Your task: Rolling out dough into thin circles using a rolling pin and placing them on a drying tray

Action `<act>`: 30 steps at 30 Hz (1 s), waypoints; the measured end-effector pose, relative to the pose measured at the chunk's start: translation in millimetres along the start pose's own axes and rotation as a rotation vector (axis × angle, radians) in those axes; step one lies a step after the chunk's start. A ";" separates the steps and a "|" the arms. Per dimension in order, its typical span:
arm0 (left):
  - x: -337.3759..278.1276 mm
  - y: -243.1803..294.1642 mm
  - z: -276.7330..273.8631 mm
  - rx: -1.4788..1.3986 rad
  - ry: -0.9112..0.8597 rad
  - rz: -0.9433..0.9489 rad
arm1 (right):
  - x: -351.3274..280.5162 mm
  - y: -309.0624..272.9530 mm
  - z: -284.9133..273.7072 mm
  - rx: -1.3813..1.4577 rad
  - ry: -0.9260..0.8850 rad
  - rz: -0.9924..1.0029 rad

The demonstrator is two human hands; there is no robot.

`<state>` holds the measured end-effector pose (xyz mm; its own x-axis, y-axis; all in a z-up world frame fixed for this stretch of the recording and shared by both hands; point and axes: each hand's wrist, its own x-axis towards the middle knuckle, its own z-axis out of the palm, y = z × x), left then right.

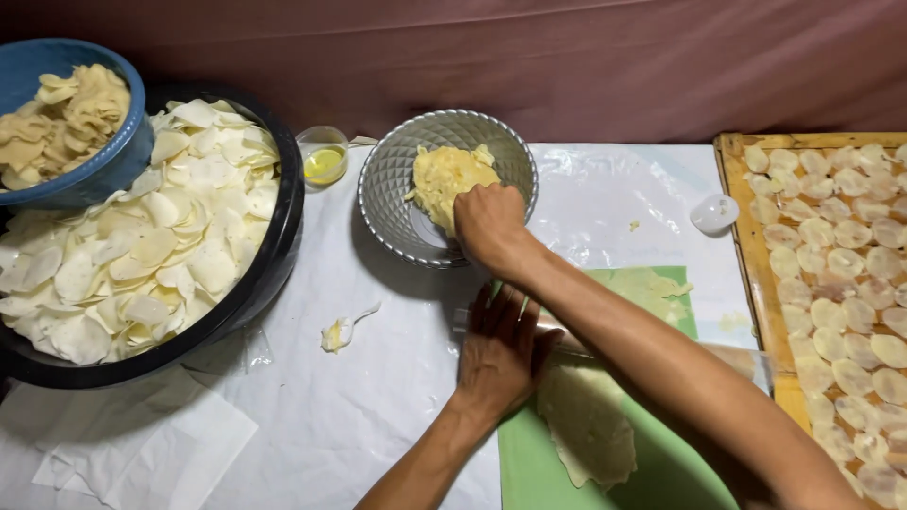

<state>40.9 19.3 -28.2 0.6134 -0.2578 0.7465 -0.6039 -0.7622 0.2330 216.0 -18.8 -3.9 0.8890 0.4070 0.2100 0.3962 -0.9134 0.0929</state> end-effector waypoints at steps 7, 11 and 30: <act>-19.3 -6.1 21.6 0.069 0.028 0.014 | -7.3 65.4 -49.5 0.644 -0.188 0.170; -15.4 -1.3 13.4 0.069 0.034 0.008 | -20.2 82.7 -88.2 0.921 -0.030 0.213; 66.2 -40.3 -31.7 0.148 0.065 -0.035 | -78.6 67.8 -50.2 1.462 0.064 0.335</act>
<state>89.8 51.8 31.6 0.5954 -0.1942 0.7796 -0.4984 -0.8504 0.1688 161.5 -112.7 34.8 0.9865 0.1486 0.0685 0.0895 -0.1395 -0.9862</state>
